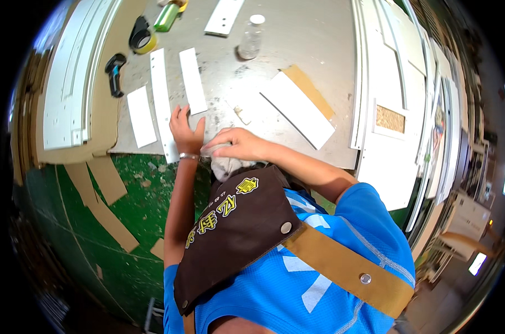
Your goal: The person assembles white furniture panels on a workbench in a workshop. They wipe the panels with a cloth, use a power drill to fasten them together, and arrange the components for further assembly.
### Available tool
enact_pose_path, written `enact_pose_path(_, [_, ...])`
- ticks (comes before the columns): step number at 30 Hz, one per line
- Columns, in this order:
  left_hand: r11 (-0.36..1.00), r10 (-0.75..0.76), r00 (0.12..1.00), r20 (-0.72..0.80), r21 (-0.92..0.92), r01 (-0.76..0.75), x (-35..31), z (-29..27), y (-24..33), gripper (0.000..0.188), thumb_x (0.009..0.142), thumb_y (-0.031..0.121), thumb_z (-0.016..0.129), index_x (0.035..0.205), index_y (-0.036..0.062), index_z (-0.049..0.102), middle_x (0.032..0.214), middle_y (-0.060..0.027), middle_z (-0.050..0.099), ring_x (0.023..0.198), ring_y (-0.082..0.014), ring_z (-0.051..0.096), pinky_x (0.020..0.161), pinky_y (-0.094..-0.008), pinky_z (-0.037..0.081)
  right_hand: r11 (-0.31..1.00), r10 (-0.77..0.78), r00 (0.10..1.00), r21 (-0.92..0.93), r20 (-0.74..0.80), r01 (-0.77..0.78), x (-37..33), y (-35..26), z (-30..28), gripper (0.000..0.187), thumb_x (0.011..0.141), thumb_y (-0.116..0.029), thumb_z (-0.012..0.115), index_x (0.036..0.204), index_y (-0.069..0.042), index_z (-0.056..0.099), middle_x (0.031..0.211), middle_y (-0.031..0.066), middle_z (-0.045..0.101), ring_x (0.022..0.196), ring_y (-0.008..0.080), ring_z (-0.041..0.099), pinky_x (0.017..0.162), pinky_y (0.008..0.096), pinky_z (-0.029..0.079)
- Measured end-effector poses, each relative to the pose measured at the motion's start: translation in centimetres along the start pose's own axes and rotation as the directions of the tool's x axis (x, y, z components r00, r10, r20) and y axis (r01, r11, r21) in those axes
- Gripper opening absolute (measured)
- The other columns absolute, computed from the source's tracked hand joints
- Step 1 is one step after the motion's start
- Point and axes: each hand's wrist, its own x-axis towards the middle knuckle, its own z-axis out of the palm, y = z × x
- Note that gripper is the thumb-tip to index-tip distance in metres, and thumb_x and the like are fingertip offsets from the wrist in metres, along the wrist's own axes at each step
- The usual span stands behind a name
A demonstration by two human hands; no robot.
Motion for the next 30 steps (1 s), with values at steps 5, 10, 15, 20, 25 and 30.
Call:
enact_pose_path(5, [0.980, -0.020, 0.999, 0.030, 0.199, 0.013, 2.3, 4.9, -1.2, 0.056, 0.071, 0.021, 0.074, 0.120, 0.0060, 0.052, 0.120, -0.0175, 0.050, 0.116, -0.0380, 0.043, 0.098, -0.0471, 0.035, 0.996, -0.074, 0.988, -0.051, -0.138, 0.068, -0.6, -0.4, 0.0, 0.027, 0.084, -0.015, 0.066, 0.111, -0.013, 0.069, 0.095, 0.0082, 0.064, 0.095, 0.0205, 0.059, 0.087, 0.0302, 0.046])
enact_pose_path(10, [0.991, -0.012, 1.000, 0.025, 0.134, 0.009, -1.1, 3.8, -4.4, 0.059, 0.070, 0.023, 0.075, 0.118, 0.0020, 0.050, 0.107, -0.0178, 0.056, 0.104, -0.0377, 0.049, 0.089, -0.0468, 0.038, 0.949, -0.227, 0.914, -0.286, -0.336, 0.130, 3.2, 1.5, -1.8, 0.026, 0.080, -0.012, 0.065, 0.105, -0.013, 0.070, 0.092, 0.0081, 0.063, 0.090, 0.0238, 0.059, 0.081, 0.0327, 0.048])
enact_pose_path(15, [0.978, -0.130, 0.991, -0.028, 0.158, 0.133, -6.5, 2.2, -4.9, 0.052, 0.070, 0.020, 0.076, 0.113, 0.0019, 0.053, 0.104, -0.0164, 0.058, 0.096, -0.0381, 0.053, 0.084, -0.0457, 0.041, 0.741, -0.054, 0.986, -0.668, -0.155, -0.064, 12.1, 7.0, 4.6, 0.014, 0.075, -0.013, 0.061, 0.086, -0.012, 0.070, 0.086, 0.0110, 0.061, 0.089, 0.0296, 0.059, 0.073, 0.0390, 0.050])
enact_pose_path(20, [0.981, -0.066, 0.997, -0.027, 0.179, 0.070, -6.3, 1.1, -3.8, 0.058, 0.066, 0.018, 0.080, 0.114, 0.0025, 0.052, 0.107, -0.0148, 0.057, 0.101, -0.0349, 0.051, 0.088, -0.0441, 0.040, 0.660, -0.221, 0.885, -0.731, -0.411, -0.174, 17.4, 8.6, -0.3, 0.017, 0.075, -0.016, 0.058, 0.081, -0.006, 0.070, 0.091, 0.0155, 0.062, 0.091, 0.0336, 0.061, 0.075, 0.0434, 0.051])
enact_pose_path(25, [0.976, 0.006, 0.997, 0.073, 0.217, -0.022, -5.9, -0.1, -2.1, 0.063, 0.064, 0.016, 0.080, 0.119, 0.0013, 0.051, 0.117, -0.0178, 0.054, 0.113, -0.0363, 0.047, 0.097, -0.0457, 0.036, 0.807, -0.313, 0.812, -0.588, -0.492, -0.045, 10.0, -0.7, -7.2, 0.020, 0.079, -0.019, 0.060, 0.094, -0.014, 0.071, 0.093, 0.0136, 0.060, 0.093, 0.0320, 0.058, 0.076, 0.0416, 0.049])
enact_pose_path(30, [0.923, 0.356, 0.909, 0.215, 0.068, -0.378, -1.1, 1.1, 4.0, 0.056, 0.080, 0.016, 0.063, 0.129, -0.0033, 0.046, 0.131, -0.0232, 0.048, 0.122, -0.0391, 0.043, 0.105, -0.0466, 0.031, 0.771, -0.146, 0.762, -0.556, -0.630, -0.312, -0.1, -0.8, -12.7, 0.020, 0.078, -0.019, 0.060, 0.094, -0.016, 0.072, 0.096, 0.0129, 0.062, 0.095, 0.0312, 0.058, 0.079, 0.0414, 0.049])
